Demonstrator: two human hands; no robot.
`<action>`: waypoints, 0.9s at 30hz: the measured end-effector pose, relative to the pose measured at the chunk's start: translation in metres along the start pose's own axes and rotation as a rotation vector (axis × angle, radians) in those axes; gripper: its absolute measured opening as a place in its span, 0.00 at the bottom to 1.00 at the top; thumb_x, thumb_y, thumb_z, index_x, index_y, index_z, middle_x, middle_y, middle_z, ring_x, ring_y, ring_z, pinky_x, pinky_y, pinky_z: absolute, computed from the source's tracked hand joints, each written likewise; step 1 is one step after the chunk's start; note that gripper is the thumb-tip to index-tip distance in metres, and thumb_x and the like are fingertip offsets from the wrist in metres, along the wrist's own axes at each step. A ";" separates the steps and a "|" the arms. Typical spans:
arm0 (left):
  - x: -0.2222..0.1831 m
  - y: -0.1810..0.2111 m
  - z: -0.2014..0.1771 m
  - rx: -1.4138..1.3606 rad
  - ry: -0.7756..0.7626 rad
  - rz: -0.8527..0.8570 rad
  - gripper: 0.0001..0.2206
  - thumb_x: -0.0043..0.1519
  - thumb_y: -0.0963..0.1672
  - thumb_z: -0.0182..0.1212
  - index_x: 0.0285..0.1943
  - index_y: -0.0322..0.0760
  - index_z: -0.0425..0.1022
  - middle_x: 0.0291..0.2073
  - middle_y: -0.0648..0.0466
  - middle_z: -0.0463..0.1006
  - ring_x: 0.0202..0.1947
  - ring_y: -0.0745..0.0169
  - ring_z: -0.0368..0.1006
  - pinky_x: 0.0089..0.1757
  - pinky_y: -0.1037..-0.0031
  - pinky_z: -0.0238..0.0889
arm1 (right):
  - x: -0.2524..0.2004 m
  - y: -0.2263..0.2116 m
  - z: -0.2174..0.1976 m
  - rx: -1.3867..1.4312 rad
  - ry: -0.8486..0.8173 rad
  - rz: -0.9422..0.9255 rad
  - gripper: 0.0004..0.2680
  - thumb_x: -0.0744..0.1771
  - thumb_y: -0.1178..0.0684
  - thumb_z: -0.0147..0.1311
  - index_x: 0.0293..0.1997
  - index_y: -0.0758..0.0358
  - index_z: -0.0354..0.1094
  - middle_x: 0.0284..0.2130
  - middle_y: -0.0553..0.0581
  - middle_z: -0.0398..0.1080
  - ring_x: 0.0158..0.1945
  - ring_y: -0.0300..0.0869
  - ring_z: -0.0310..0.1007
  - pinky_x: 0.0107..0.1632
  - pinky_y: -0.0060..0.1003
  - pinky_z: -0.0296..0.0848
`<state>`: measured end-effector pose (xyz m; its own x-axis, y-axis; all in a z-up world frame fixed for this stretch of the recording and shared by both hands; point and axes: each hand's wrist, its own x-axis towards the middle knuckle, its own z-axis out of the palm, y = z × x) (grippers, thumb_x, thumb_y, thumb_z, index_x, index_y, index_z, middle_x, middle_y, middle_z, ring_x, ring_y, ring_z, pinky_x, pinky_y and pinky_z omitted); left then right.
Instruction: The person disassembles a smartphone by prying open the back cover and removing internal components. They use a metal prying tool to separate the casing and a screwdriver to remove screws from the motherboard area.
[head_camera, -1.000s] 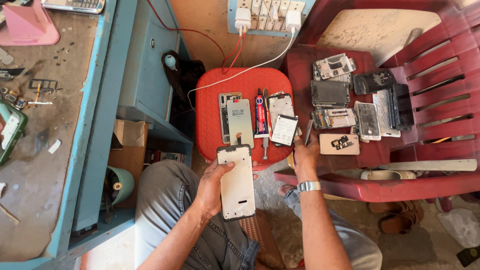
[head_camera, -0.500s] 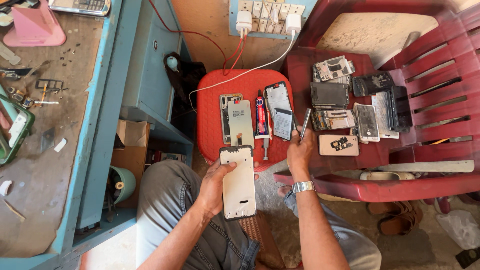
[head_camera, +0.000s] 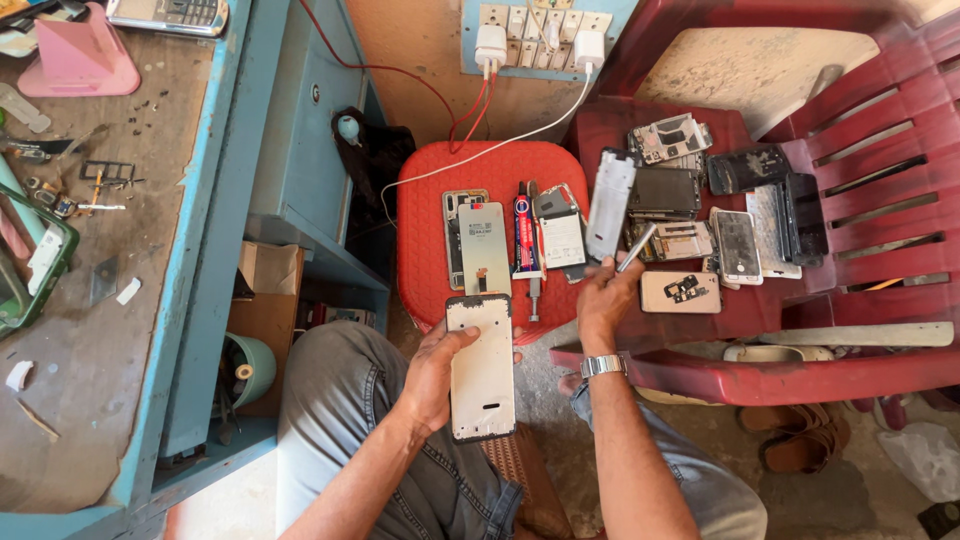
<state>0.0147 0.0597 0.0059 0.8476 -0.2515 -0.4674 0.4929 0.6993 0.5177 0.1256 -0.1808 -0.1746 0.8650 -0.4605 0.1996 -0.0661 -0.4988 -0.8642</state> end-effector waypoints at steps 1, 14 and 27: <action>0.000 0.000 0.000 0.005 0.004 -0.002 0.20 0.65 0.42 0.47 0.66 0.29 0.66 0.49 0.38 0.80 0.43 0.42 0.81 0.44 0.58 0.75 | 0.000 0.002 0.000 0.026 0.021 -0.031 0.06 0.73 0.59 0.45 0.54 0.70 0.57 0.40 0.63 0.71 0.34 0.43 0.78 0.40 0.40 0.75; 0.008 -0.014 -0.016 0.055 0.007 0.065 0.19 0.65 0.42 0.52 0.64 0.28 0.69 0.49 0.40 0.82 0.45 0.50 0.80 0.47 0.64 0.75 | -0.087 -0.120 -0.121 0.625 -0.329 0.675 0.09 0.69 0.50 0.46 0.52 0.59 0.60 0.28 0.53 0.68 0.28 0.37 0.69 0.25 0.34 0.69; -0.008 -0.041 -0.012 0.084 -0.060 0.147 0.20 0.58 0.39 0.70 0.59 0.34 0.73 0.47 0.52 0.82 0.45 0.62 0.78 0.47 0.68 0.74 | -0.220 -0.142 -0.189 0.654 -0.455 0.703 0.11 0.69 0.53 0.48 0.54 0.68 0.65 0.36 0.57 0.74 0.28 0.34 0.64 0.24 0.26 0.53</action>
<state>-0.0150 0.0407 -0.0198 0.9208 -0.1915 -0.3398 0.3750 0.6737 0.6367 -0.1494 -0.1475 -0.0086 0.8499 -0.1059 -0.5161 -0.4604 0.3273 -0.8252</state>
